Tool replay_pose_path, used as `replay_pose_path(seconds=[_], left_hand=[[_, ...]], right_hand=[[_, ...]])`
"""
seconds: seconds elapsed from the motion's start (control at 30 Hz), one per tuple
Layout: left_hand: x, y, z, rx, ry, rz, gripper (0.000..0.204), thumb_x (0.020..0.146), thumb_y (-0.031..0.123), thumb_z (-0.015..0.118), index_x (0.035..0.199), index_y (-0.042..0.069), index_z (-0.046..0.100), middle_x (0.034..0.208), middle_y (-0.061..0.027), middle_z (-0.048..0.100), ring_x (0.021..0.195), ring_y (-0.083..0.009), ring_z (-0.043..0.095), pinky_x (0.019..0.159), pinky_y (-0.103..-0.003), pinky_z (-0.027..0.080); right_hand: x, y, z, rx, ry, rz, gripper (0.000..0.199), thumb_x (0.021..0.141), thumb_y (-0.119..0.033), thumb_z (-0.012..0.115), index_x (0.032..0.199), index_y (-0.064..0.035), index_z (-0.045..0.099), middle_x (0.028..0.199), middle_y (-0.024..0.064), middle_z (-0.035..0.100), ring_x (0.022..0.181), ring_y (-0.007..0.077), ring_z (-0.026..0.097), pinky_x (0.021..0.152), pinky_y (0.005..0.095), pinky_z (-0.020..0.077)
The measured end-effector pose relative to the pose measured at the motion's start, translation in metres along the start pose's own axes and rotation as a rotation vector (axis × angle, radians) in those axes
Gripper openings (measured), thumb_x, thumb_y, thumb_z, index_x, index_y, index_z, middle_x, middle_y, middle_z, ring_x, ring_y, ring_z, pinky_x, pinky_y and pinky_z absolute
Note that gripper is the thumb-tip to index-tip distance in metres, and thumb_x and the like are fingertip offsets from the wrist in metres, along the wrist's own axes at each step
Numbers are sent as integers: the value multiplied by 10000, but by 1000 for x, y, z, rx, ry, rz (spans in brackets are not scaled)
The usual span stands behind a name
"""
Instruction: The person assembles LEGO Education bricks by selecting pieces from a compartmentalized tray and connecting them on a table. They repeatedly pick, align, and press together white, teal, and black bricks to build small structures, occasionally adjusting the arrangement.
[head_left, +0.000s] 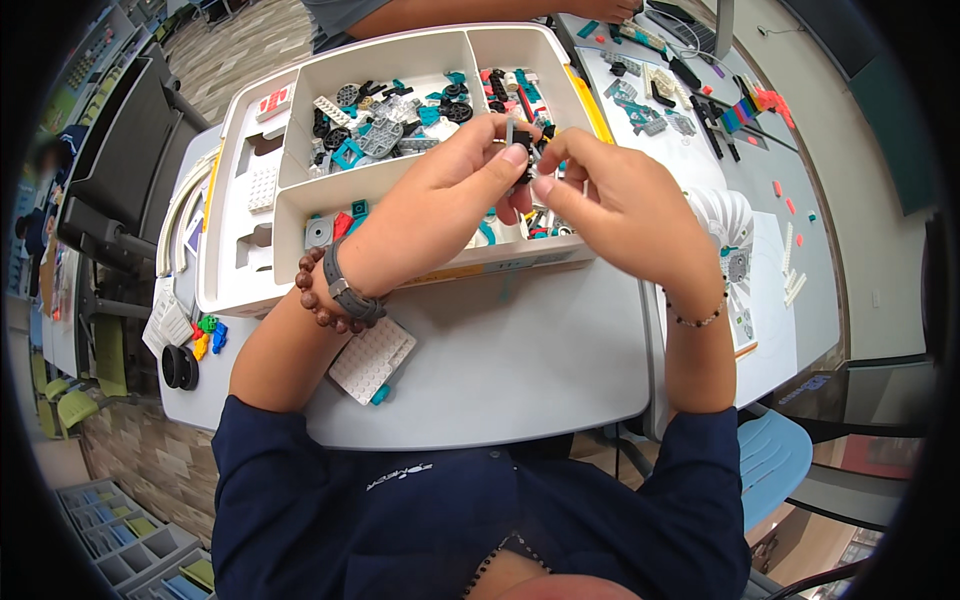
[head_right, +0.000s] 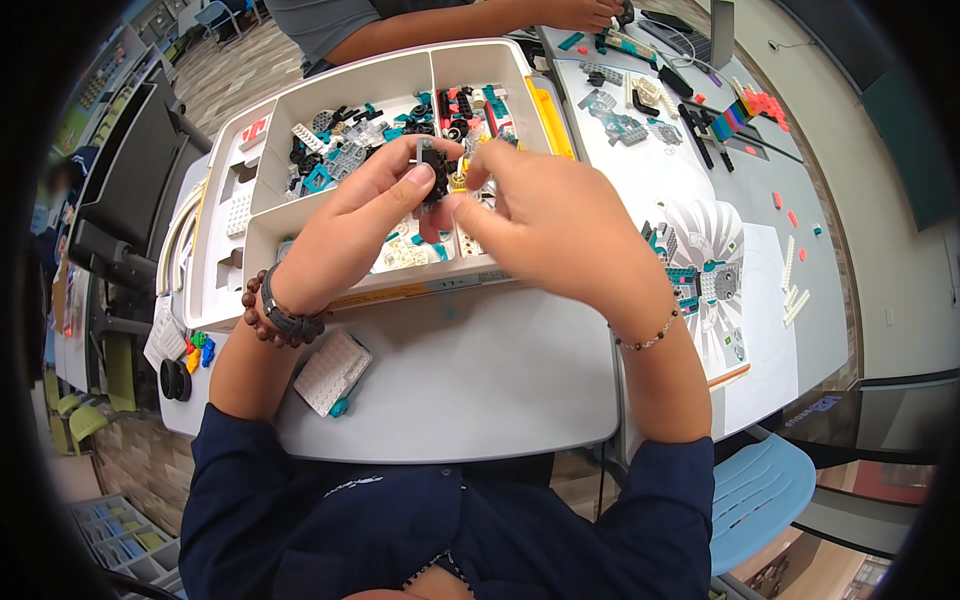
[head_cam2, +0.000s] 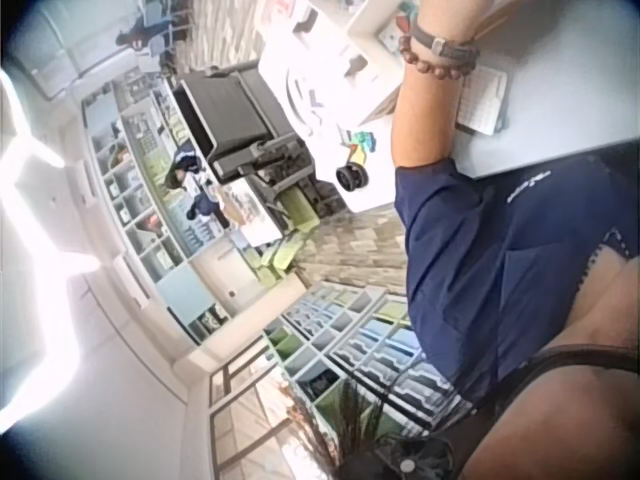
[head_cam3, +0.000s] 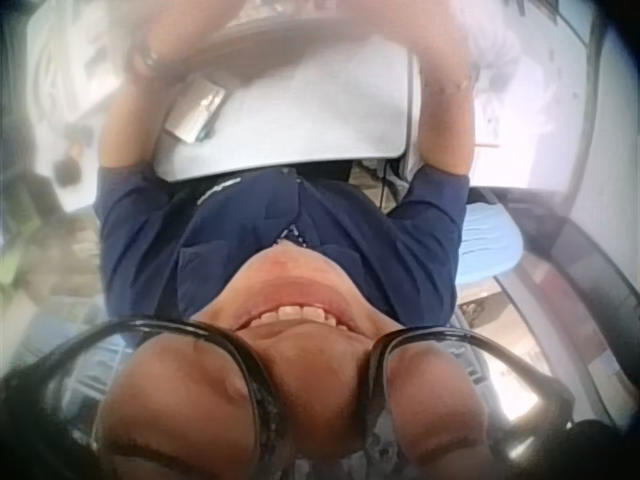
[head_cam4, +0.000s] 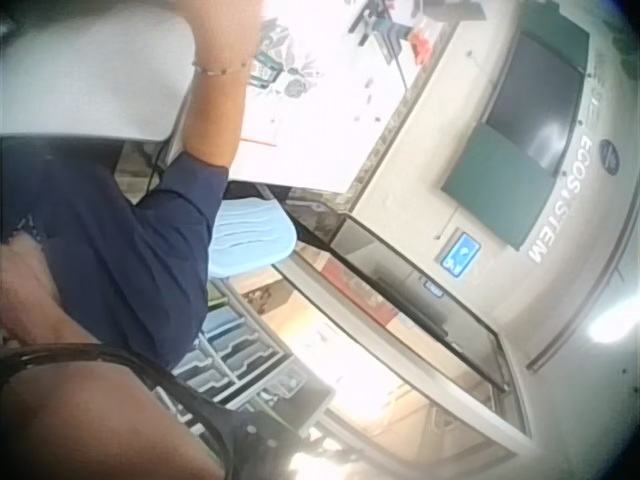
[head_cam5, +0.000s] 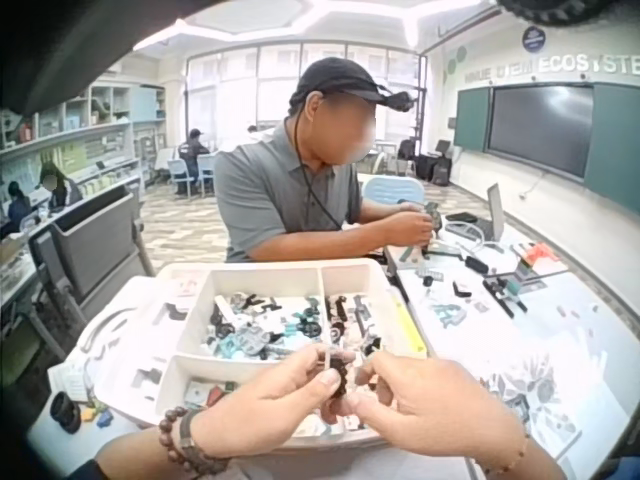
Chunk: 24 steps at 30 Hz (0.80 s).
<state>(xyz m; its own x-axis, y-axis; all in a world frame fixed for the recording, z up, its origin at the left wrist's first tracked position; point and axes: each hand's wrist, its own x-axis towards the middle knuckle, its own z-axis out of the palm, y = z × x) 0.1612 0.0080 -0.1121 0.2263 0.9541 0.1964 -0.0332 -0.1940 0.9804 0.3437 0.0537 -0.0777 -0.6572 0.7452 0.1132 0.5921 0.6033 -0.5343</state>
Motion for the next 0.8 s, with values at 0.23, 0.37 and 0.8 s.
replay_pose_path(seconds=[0.23,0.37,0.8], left_hand=[[1,-1,0,115,5,33,268,975,249,393,970,20,533,734,-8,530,641,-76,491,622,-233,439],[2,-7,-5,172,21,82,282,983,257,384,959,28,546,698,3,505,628,-72,461,589,-221,398],[1,11,-16,166,40,181,298,976,263,438,863,21,571,687,0,523,627,-76,488,618,-211,418]], right_hand=[[13,16,22,396,3,-91,461,892,-451,535,970,-3,615,722,72,609,632,122,540,571,261,422],[16,8,27,669,-61,-46,438,900,-450,538,957,-23,615,745,3,567,676,59,512,554,195,415],[9,16,23,588,261,57,325,956,-322,450,899,-42,605,667,-16,573,519,23,461,462,154,343]])
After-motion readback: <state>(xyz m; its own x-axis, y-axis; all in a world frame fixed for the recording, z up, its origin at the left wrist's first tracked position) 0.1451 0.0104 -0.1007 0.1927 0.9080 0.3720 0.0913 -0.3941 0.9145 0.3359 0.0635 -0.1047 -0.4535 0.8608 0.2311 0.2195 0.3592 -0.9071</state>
